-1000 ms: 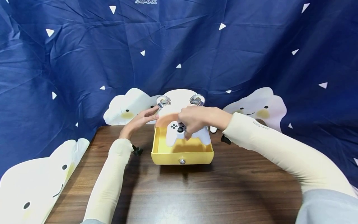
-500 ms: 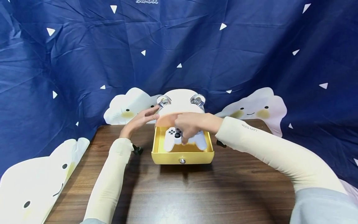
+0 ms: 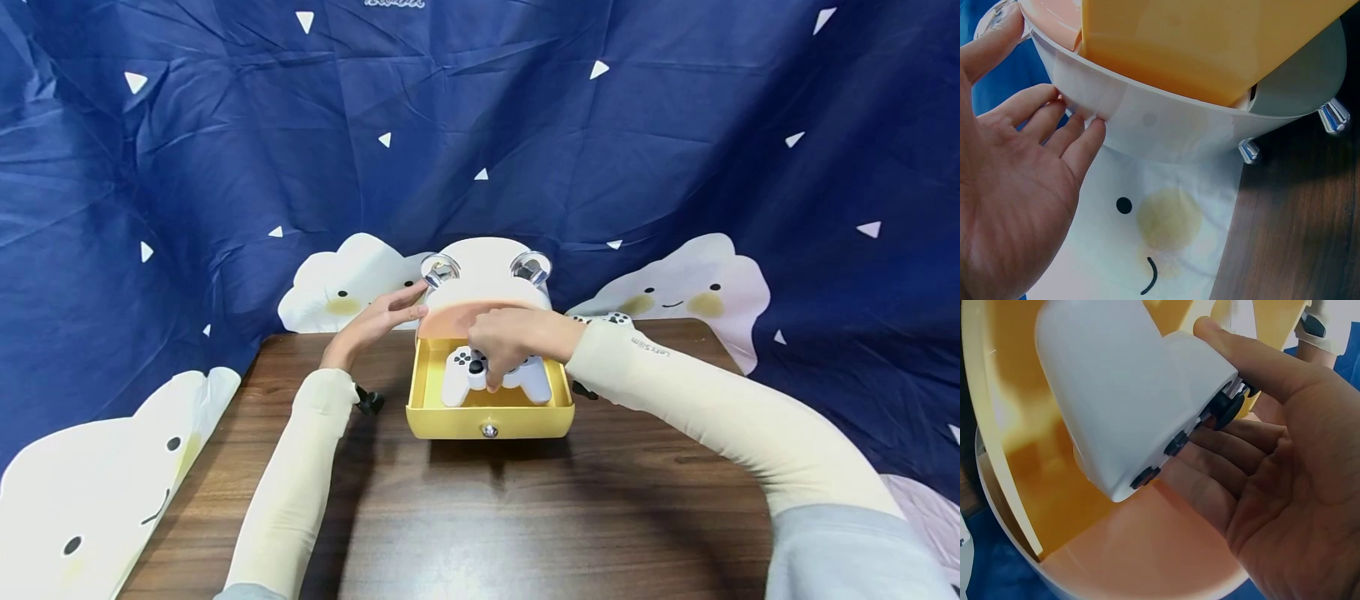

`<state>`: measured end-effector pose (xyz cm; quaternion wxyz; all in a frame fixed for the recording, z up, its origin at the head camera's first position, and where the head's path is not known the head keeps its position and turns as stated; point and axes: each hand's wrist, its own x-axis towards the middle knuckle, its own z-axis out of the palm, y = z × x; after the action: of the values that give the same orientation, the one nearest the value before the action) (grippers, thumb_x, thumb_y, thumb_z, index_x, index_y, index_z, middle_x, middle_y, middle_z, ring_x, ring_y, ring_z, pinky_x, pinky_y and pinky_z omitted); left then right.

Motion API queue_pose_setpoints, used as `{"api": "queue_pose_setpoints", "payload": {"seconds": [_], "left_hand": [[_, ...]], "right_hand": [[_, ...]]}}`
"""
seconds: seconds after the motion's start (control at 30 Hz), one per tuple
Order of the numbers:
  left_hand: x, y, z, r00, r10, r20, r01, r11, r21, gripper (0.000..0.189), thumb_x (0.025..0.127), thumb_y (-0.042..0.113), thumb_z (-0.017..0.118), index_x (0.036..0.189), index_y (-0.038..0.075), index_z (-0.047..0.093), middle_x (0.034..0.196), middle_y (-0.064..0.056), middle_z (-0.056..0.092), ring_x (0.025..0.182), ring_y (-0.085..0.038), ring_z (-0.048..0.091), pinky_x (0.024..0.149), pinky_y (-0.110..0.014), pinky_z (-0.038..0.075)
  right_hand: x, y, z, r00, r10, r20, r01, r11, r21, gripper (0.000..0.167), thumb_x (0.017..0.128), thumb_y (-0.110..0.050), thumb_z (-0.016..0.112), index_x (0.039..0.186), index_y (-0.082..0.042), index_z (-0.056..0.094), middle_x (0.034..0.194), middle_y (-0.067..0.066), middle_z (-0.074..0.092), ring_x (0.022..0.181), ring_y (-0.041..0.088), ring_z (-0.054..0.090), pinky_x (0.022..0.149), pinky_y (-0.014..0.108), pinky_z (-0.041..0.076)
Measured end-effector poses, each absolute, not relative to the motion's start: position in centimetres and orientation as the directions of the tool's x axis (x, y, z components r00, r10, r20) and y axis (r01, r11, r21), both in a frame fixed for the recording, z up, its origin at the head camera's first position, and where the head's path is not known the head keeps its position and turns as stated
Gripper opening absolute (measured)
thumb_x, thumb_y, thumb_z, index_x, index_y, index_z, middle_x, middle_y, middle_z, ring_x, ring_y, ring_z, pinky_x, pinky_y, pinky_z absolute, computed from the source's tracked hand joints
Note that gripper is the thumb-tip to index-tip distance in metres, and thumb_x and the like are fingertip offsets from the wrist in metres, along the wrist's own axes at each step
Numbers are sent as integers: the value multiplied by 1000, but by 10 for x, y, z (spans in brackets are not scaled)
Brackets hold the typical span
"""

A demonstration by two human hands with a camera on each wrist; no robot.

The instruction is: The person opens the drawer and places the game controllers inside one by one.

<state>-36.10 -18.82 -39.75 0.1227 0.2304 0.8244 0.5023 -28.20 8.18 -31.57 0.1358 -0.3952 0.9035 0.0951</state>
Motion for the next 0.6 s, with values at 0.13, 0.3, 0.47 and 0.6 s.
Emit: {"api": "queue_pose_setpoints", "payload": {"seconds": [0.13,0.3,0.47,0.6], "left_hand": [[-361,-188,-398,-864,502,35,258,383,887,74,104,47,64,168,24,35,177,2,28,165,-23,22,134,-53,22],[-360,-187,-398,-864,501,40,260,377,889,73,104,46,63,168,24,35,177,2,27,165,-25,24,134,-52,22],[-360,-187,-398,-866,498,37,258,382,888,73,105,46,63,168,24,35,177,2,27,165,-24,23,134,-53,21],[-360,-188,-397,-867,498,35,257,385,886,73,105,46,63,168,24,35,177,2,27,165,-24,22,134,-53,21]], "right_hand": [[-283,80,-322,-649,-686,-328,-743,665,77,33,78,-40,93,83,-19,68,87,-3,65,81,17,60,72,32,54],[-284,79,-327,-633,-700,-329,-757,648,79,31,79,-38,93,84,-18,72,84,-3,66,86,18,59,76,32,55],[-285,78,-331,-636,-693,-341,-756,648,94,33,79,-40,93,87,-16,72,86,-2,66,91,19,56,82,33,54],[-285,78,-333,-630,-693,-350,-762,639,106,34,81,-41,92,92,-15,73,91,0,68,93,20,56,84,34,54]]}}
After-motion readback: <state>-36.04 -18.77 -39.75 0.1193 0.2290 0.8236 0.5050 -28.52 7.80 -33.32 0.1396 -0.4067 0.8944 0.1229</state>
